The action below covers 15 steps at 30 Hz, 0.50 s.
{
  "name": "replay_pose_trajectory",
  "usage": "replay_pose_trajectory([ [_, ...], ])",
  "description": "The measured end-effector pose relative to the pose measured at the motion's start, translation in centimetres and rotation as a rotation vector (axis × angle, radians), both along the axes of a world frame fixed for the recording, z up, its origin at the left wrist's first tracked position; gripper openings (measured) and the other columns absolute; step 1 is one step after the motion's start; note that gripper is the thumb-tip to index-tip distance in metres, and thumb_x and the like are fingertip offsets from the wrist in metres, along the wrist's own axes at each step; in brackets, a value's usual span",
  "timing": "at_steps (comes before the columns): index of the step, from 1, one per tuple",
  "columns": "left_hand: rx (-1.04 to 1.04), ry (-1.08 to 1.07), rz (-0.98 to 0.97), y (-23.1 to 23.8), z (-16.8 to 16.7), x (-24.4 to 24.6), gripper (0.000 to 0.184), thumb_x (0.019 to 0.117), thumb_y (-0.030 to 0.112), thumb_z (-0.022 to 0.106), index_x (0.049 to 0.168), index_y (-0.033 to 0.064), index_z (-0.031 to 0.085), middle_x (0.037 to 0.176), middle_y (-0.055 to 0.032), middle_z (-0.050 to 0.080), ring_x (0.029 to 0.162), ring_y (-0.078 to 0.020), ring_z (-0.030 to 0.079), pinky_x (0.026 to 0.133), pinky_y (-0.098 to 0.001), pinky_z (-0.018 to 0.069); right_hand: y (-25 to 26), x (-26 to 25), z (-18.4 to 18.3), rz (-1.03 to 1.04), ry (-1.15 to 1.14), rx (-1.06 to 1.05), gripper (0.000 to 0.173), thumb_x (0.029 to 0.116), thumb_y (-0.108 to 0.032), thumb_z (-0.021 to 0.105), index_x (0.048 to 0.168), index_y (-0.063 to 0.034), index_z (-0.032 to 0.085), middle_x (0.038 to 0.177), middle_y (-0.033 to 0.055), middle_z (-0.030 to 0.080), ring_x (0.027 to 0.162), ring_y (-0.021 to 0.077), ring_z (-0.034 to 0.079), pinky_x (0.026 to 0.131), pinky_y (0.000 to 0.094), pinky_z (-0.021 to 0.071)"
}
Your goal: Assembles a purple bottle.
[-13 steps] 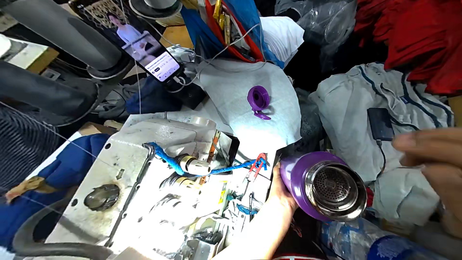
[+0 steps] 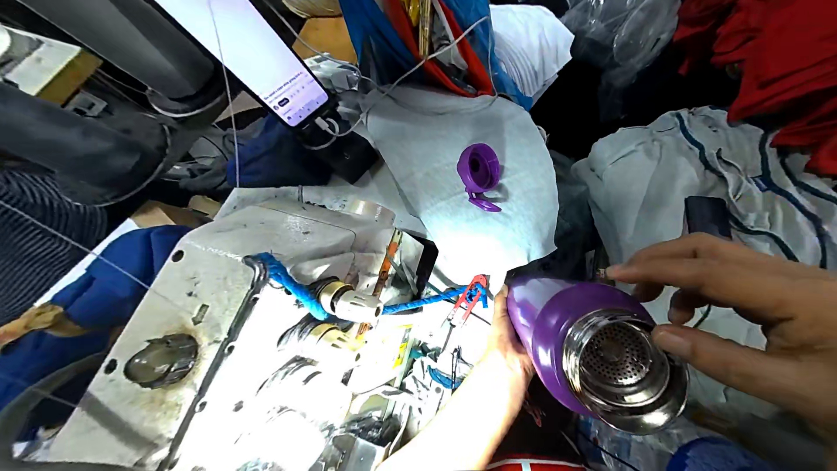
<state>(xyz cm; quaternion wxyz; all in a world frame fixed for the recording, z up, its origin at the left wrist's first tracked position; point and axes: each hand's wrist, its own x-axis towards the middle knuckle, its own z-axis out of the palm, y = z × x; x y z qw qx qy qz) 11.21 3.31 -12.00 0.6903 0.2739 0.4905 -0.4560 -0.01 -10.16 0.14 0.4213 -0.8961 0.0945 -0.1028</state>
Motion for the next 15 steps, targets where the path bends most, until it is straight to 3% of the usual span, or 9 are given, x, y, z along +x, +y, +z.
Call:
replay_pose_trajectory([
  [5,-0.005,-0.03,-0.061,-0.1,-0.5,-0.4,0.04,0.1033,0.051,0.047,0.11,0.0132,0.06,0.092,-0.0073,0.068,0.082,-0.0184,0.07,0.067,-0.0361,0.058,0.8,-0.4,-0.1,0.018,-0.019,-0.266,0.031,0.0856,-0.027,0.062,0.111,-0.02,0.078,0.104,-0.005,0.067,0.088,-0.0009,0.063,0.071,0.0152,0.0545],
  [11,-0.013,0.002,-0.081,0.0,-0.3,-0.4,0.042,0.1023,0.053,0.048,0.109,0.0141,0.061,0.091,-0.0069,0.069,0.081,-0.0184,0.07,0.066,-0.0361,0.0585,1.7,-0.4,0.2,-0.015,0.007,-0.359,0.031,0.0853,-0.019,0.058,0.109,-0.0194,0.078,0.1,-0.0018,0.068,0.084,0.007,0.065,0.068,0.0215,0.0561],
  [15,-0.03,0.012,-0.041,0.1,-1.3,-0.5,0.044,0.1027,0.054,0.047,0.111,0.0127,0.06,0.093,-0.0087,0.068,0.083,-0.0204,0.07,0.068,-0.0386,0.0585,1.2,-0.1,0.5,0.034,0.038,-0.306,0.032,0.0881,-0.028,0.062,0.115,-0.0188,0.077,0.104,-0.0019,0.069,0.089,0.0078,0.066,0.07,0.0244,0.0564],
])
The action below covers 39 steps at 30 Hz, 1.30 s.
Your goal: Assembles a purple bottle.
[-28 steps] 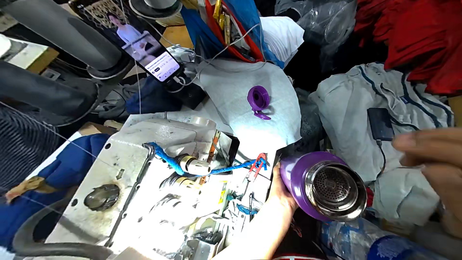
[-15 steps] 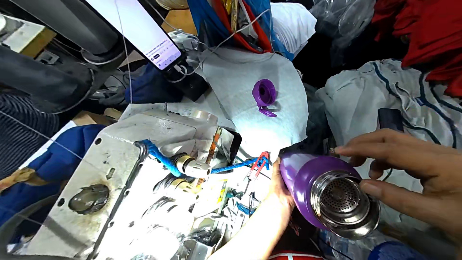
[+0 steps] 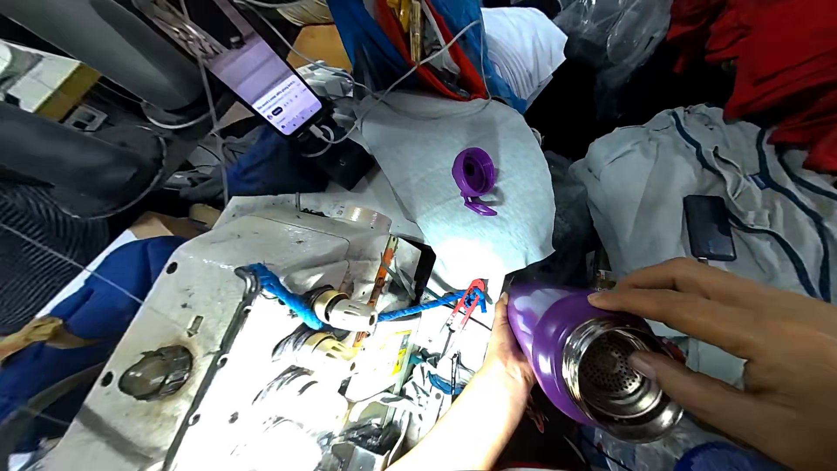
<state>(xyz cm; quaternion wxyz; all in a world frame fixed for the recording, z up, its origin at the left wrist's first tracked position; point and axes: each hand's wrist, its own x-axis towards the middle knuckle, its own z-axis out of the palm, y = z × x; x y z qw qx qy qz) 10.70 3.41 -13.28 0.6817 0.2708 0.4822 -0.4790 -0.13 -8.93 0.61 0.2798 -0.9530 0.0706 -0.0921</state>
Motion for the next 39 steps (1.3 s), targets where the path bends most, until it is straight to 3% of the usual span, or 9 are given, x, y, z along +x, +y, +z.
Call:
replay_pose_trajectory([
  [3,0.036,0.009,0.015,-0.2,0.4,0.2,0.045,0.1026,0.055,0.046,0.112,0.0129,0.06,0.093,-0.0084,0.068,0.083,-0.0201,0.069,0.068,-0.0385,0.058,-2.0,0.9,1.1,0.051,0.084,0.109,0.041,0.0901,-0.04,0.066,0.124,-0.0186,0.073,0.11,-0.004,0.069,0.094,0.0055,0.066,0.075,0.027,0.0583],
  [7,0.063,-0.045,-0.007,0.1,2.3,0.4,0.042,0.1057,0.052,0.04,0.108,0.0138,0.058,0.09,-0.0052,0.067,0.081,-0.0158,0.069,0.066,-0.0331,0.0576,-4.3,6.6,0.3,-0.125,-0.001,0.165,0.031,0.0984,-0.029,0.063,0.123,-0.0113,0.071,0.109,0.0022,0.07,0.09,0.0096,0.067,0.079,0.0311,0.0572],
  [10,0.085,-0.032,-0.084,0.4,5.4,1.0,0.045,0.1082,0.051,0.03,0.109,0.0141,0.056,0.088,-0.0042,0.064,0.077,-0.0137,0.066,0.063,-0.0295,0.0549,-3.7,13.5,-3.0,-0.091,0.003,0.176,0.044,0.0958,-0.016,0.07,0.137,-0.003,0.061,0.139,0.0215,0.058,0.12,0.0351,0.062,0.096,0.0517,0.0525],
  [15,0.078,-0.064,-0.105,0.1,5.5,0.9,0.037,0.1097,0.041,0.031,0.109,0.0135,0.056,0.086,-0.0036,0.065,0.076,-0.0118,0.067,0.063,-0.0288,0.0555,-2.4,21.6,-6.7,0.14,0.252,-0.131,0.063,0.09,-0.01,0.077,0.149,-0.0146,0.054,0.164,0.0199,0.032,0.147,0.049,0.032,0.106,0.0684,0.0348],
  [20,0.023,-0.038,-0.052,-0.2,2.3,0.5,0.036,0.1093,0.04,0.034,0.103,0.0139,0.058,0.08,-0.0044,0.067,0.072,-0.0134,0.069,0.06,-0.0314,0.0581,-3.4,23.5,-6.3,0.025,0.567,-0.226,0.06,0.0904,-0.01,0.076,0.146,-0.0078,0.054,0.149,0.0285,0.043,0.125,0.051,0.051,0.094,0.0648,0.044],
  [26,0.038,-0.014,-0.056,-0.2,1.8,0.4,0.041,0.1079,0.046,0.035,0.111,0.0114,0.056,0.091,-0.0078,0.065,0.08,-0.0181,0.066,0.068,-0.0352,0.0556,-5.1,21.8,-7.6,-0.256,0.526,0.154,0.058,0.0881,-0.02,0.08,0.137,-0.0073,0.051,0.142,0.0289,0.045,0.115,0.0449,0.059,0.088,0.0586,0.0508],
  [30,0.035,-0.031,-0.071,-0.2,0.1,0.1,0.041,0.1069,0.046,0.041,0.118,0.0107,0.057,0.098,-0.0109,0.067,0.087,-0.0222,0.069,0.072,-0.041,0.0579,-3.6,20.7,-7.5,-0.28,0.465,-0.022,0.05,0.0863,-0.011,0.078,0.132,-0.0043,0.06,0.133,0.0258,0.058,0.139,0.0469,0.043,0.11,0.0781,0.0174],
  [35,0.114,-0.049,-0.118,-0.2,4.7,0.4,0.042,0.1085,0.047,0.033,0.115,0.0125,0.055,0.095,-0.0065,0.064,0.083,-0.0156,0.066,0.068,-0.0318,0.0547,-6.1,19.0,-8.7,-0.401,0.333,0.309,0.059,0.0866,-0.014,0.081,0.133,0.0025,0.049,0.122,0.0288,0.06,0.113,0.0445,0.061,0.09,0.061,0.0488],
  [39,0.009,0.007,-0.045,-0.4,-0.4,-0.1,0.044,0.1067,0.049,0.039,0.114,0.0097,0.058,0.092,-0.0116,0.067,0.082,-0.023,0.069,0.068,-0.0411,0.0585,-6.3,14.7,-8.8,-0.584,-0.099,0.976,0.058,0.0958,-0.015,0.068,0.142,-0.0035,0.036,0.125,0.0148,0.058,0.109,0.0212,0.061,0.091,0.0398,0.0536],
])
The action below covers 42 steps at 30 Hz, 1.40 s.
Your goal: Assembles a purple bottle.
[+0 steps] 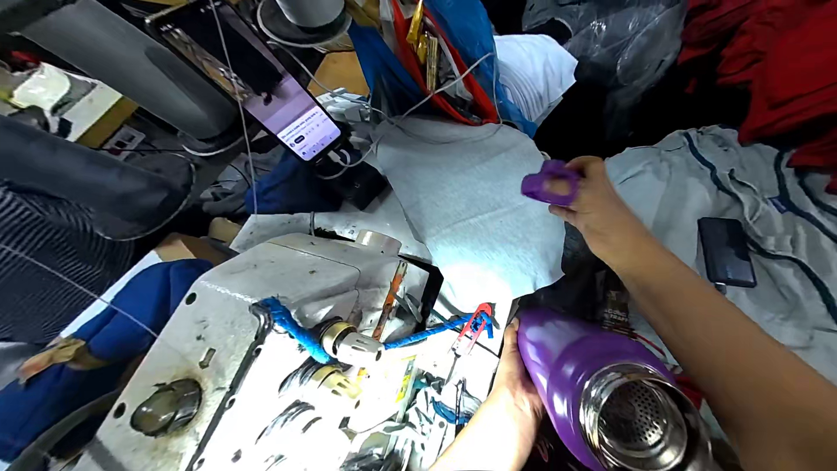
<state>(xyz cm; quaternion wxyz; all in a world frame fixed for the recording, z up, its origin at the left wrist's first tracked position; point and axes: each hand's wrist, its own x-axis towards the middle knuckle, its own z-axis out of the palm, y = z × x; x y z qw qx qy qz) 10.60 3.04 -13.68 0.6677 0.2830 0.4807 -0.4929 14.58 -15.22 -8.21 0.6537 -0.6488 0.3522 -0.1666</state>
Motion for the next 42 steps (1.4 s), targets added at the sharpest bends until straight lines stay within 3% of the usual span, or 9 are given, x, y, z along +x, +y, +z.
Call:
replay_pose_trajectory([
  [2,-0.017,0.015,0.021,0.1,-1.4,-0.1,0.046,0.105,0.052,0.042,0.116,0.0103,0.058,0.095,-0.0121,0.067,0.084,-0.024,0.069,0.069,-0.0429,0.0584,0.4,-3.9,0.9,-0.094,-0.341,0.319,0.045,0.1014,-0.023,0.059,0.141,-0.0141,0.04,0.127,0.0072,0.06,0.113,0.0205,0.065,0.091,0.0397,0.0582],
  [4,-0.033,-0.003,0.034,0.2,-1.9,-0.2,0.046,0.1043,0.052,0.044,0.116,0.0099,0.059,0.096,-0.013,0.068,0.085,-0.0244,0.069,0.071,-0.0436,0.059,1.0,-8.2,2.0,-0.092,-0.602,0.478,0.058,0.0873,-0.036,0.077,0.137,-0.0195,0.053,0.129,0.0069,0.066,0.119,0.026,0.066,0.099,0.0459,0.0578],
  [7,0.028,-0.078,0.03,0.1,0.9,-0.1,0.043,0.1056,0.052,0.041,0.108,0.0125,0.057,0.089,-0.0069,0.066,0.079,-0.0173,0.068,0.066,-0.0348,0.0575,3.3,-13.7,3.3,-0.069,-0.802,0.353,0.074,0.0818,-0.039,0.082,0.146,-0.0187,0.053,0.138,0.0083,0.063,0.127,0.0278,0.062,0.106,0.0472,0.0534],
  [13,-0.03,-0.003,0.005,0.4,-1.3,-0.4,0.046,0.1032,0.054,0.044,0.116,0.0125,0.058,0.097,-0.0111,0.068,0.088,-0.0234,0.069,0.071,-0.0436,0.0585,8.1,-17.5,2.6,0.082,-0.668,-0.396,0.067,0.0879,-0.044,0.077,0.147,-0.0381,0.046,0.145,-0.0138,0.056,0.136,0.0082,0.052,0.113,0.0282,0.0456],
  [19,-0.09,0.05,-0.091,0.9,-0.6,-1.1,0.051,0.1004,0.063,0.041,0.11,0.0158,0.059,0.092,-0.0088,0.069,0.084,-0.0216,0.07,0.066,-0.0425,0.0589,9.9,-18.6,0.8,0.23,-0.584,-0.682,0.068,0.0918,-0.039,0.075,0.15,-0.039,0.04,0.153,-0.0156,0.047,0.147,0.0149,0.041,0.123,0.0463,0.0351],
  [26,-0.072,0.055,-0.095,1.0,-0.2,-1.4,0.052,0.1005,0.063,0.041,0.114,0.0153,0.058,0.098,-0.0098,0.068,0.089,-0.0223,0.069,0.07,-0.0429,0.0587,10.7,-19.1,0.4,0.143,-0.485,-0.919,0.071,0.0921,-0.042,0.074,0.151,-0.0386,0.034,0.156,-0.013,0.043,0.146,0.0147,0.042,0.121,0.0438,0.0383],
  [29,-0.073,0.077,-0.118,1.1,0.1,-1.5,0.053,0.1,0.064,0.04,0.112,0.0153,0.058,0.096,-0.0098,0.068,0.086,-0.0223,0.07,0.067,-0.0426,0.0586,11.6,-18.8,0.1,0.067,-0.466,-0.965,0.072,0.0912,-0.043,0.074,0.151,-0.0381,0.034,0.156,-0.012,0.043,0.145,0.0145,0.043,0.12,0.0421,0.0391],
  [35,-0.091,0.063,-0.11,1.2,-0.2,-1.7,0.052,0.1,0.064,0.041,0.107,0.0153,0.059,0.09,-0.009,0.068,0.081,-0.021,0.07,0.064,-0.0407,0.0587,10.2,-20.9,2.4,0.31,-0.373,-0.799,0.069,0.094,-0.035,0.07,0.152,-0.04,0.033,0.165,-0.0068,0.031,0.15,0.0182,0.037,0.12,0.0385,0.0397],
  [42,-0.089,0.043,-0.123,1.1,-0.1,-2.1,0.053,0.1009,0.063,0.039,0.11,0.0144,0.059,0.091,-0.0093,0.068,0.083,-0.0206,0.069,0.067,-0.0401,0.0586,9.3,-22.4,4.3,0.356,-0.211,-0.828,0.071,0.0929,-0.034,0.073,0.152,-0.0369,0.034,0.156,-0.0077,0.046,0.143,0.0128,0.045,0.118,0.0381,0.0408],
])
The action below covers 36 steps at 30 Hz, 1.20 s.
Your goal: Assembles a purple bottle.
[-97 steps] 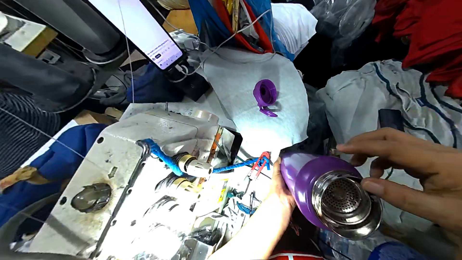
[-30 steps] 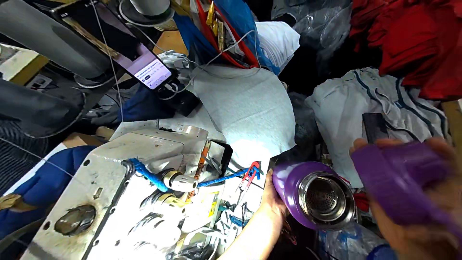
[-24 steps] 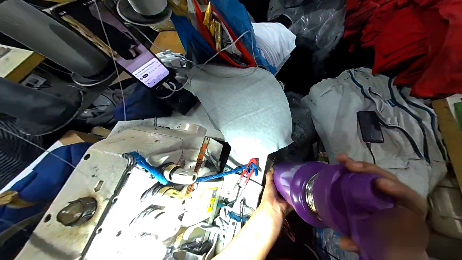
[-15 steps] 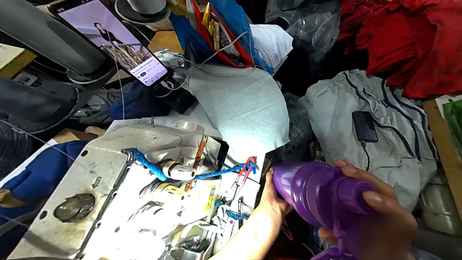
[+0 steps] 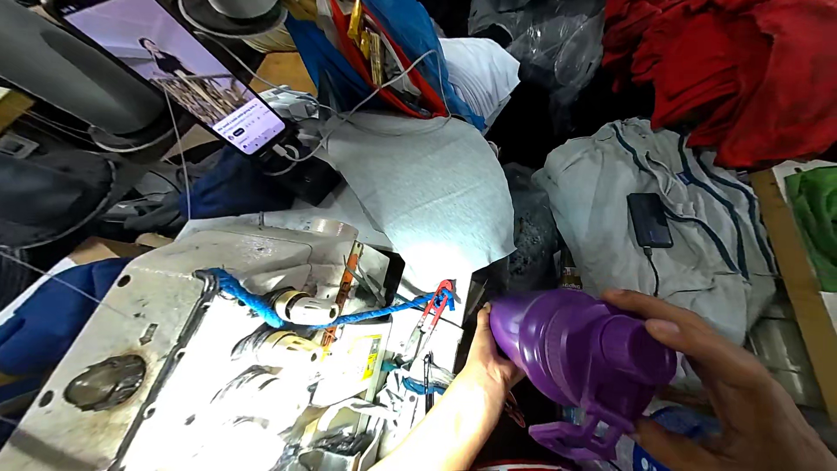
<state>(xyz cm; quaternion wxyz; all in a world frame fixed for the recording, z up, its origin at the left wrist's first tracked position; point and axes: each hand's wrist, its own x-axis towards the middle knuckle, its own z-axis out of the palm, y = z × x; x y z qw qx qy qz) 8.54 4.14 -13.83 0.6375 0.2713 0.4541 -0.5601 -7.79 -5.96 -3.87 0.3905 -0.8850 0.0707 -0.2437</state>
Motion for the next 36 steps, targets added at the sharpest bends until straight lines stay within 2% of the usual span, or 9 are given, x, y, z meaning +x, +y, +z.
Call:
replay_pose_trajectory([
  [5,-0.04,0.047,-0.001,-0.1,-2.3,-0.4,0.052,0.099,0.062,0.045,0.117,0.015,0.058,0.1,-0.0112,0.068,0.092,-0.0245,0.069,0.074,-0.0451,0.0586,0.7,0.5,1.0,-0.094,0.06,-0.134,0.075,0.0879,-0.047,0.073,0.151,-0.0303,0.037,0.139,0.0005,0.048,0.133,0.0088,0.045,0.115,0.0299,0.0374],
  [9,0.008,0.035,-0.053,-0.1,-0.4,-0.3,0.051,0.099,0.064,0.043,0.11,0.0163,0.058,0.092,-0.0079,0.067,0.084,-0.0201,0.069,0.067,-0.0393,0.058,0.2,0.8,1.4,-0.05,0.086,-0.119,0.08,0.0868,-0.061,0.071,0.152,-0.0318,0.036,0.151,0.004,0.043,0.136,0.0099,0.046,0.108,0.0262,0.044],
  [12,-0.044,0.041,-0.025,0.3,-1.8,-0.6,0.054,0.0988,0.064,0.046,0.118,0.0142,0.058,0.1,-0.0115,0.068,0.091,-0.0241,0.069,0.073,-0.044,0.0584,0.7,1.5,0.9,-0.068,0.026,-0.118,0.078,0.0855,-0.053,0.077,0.148,-0.027,0.039,0.144,0.0017,0.051,0.13,0.0078,0.053,0.104,0.0229,0.0484],
  [13,-0.013,0.029,-0.032,0.1,-1.1,-0.6,0.053,0.099,0.064,0.045,0.115,0.0144,0.058,0.097,-0.0106,0.068,0.088,-0.0227,0.069,0.07,-0.0421,0.0585,0.6,1.6,0.8,-0.048,0.007,-0.117,0.076,0.0854,-0.049,0.078,0.148,-0.0272,0.04,0.143,0.0005,0.052,0.13,0.0078,0.053,0.105,0.0234,0.0488],
  [15,0.042,0.008,-0.06,-0.1,0.3,-0.4,0.05,0.0995,0.064,0.042,0.108,0.0164,0.057,0.091,-0.0071,0.066,0.082,-0.0187,0.068,0.065,-0.037,0.0573,-0.1,1.5,0.6,0.038,-0.018,-0.084,0.073,0.0856,-0.045,0.078,0.147,-0.03,0.041,0.144,-0.0029,0.052,0.133,0.0092,0.051,0.108,0.0267,0.0477],
  [18,-0.044,0.049,-0.082,0.1,-2.5,-0.8,0.053,0.0969,0.064,0.05,0.114,0.0149,0.06,0.097,-0.011,0.069,0.089,-0.0242,0.07,0.072,-0.0448,0.0585,-1.3,1.5,0.4,0.242,-0.088,0.084,0.07,0.0858,-0.032,0.079,0.145,-0.0302,0.043,0.146,-0.0027,0.052,0.136,0.0158,0.052,0.111,0.0336,0.0502],
  [23,-0.091,0.099,-0.125,0.2,-2.1,-1.2,0.051,0.0984,0.062,0.048,0.111,0.0139,0.06,0.094,-0.0106,0.069,0.085,-0.023,0.07,0.07,-0.0429,0.0593,-2.8,1.3,1.2,0.429,-0.038,0.259,0.069,0.0877,-0.026,0.078,0.147,-0.0294,0.043,0.15,-0.0035,0.052,0.141,0.0175,0.049,0.115,0.0371,0.0468],
  [27,-0.048,0.068,-0.154,0.2,1.2,-0.8,0.052,0.1005,0.063,0.039,0.103,0.0156,0.059,0.087,-0.0085,0.067,0.079,-0.0208,0.069,0.064,-0.0406,0.0582,-3.0,1.0,1.6,0.384,0.04,0.195,0.072,0.0846,-0.026,0.08,0.147,-0.0294,0.044,0.15,-0.0046,0.052,0.139,0.0149,0.05,0.113,0.0333,0.0488],
  [36,0.005,0.066,-0.113,-0.2,0.5,-0.6,0.055,0.0988,0.066,0.04,0.11,0.0157,0.057,0.093,-0.0088,0.066,0.084,-0.0211,0.068,0.068,-0.0399,0.0572,0.0,1.4,0.0,0.033,-0.02,0.103,0.081,0.0805,-0.043,0.082,0.148,-0.0348,0.039,0.146,-0.0083,0.051,0.133,0.0078,0.052,0.107,0.0274,0.0503],
])
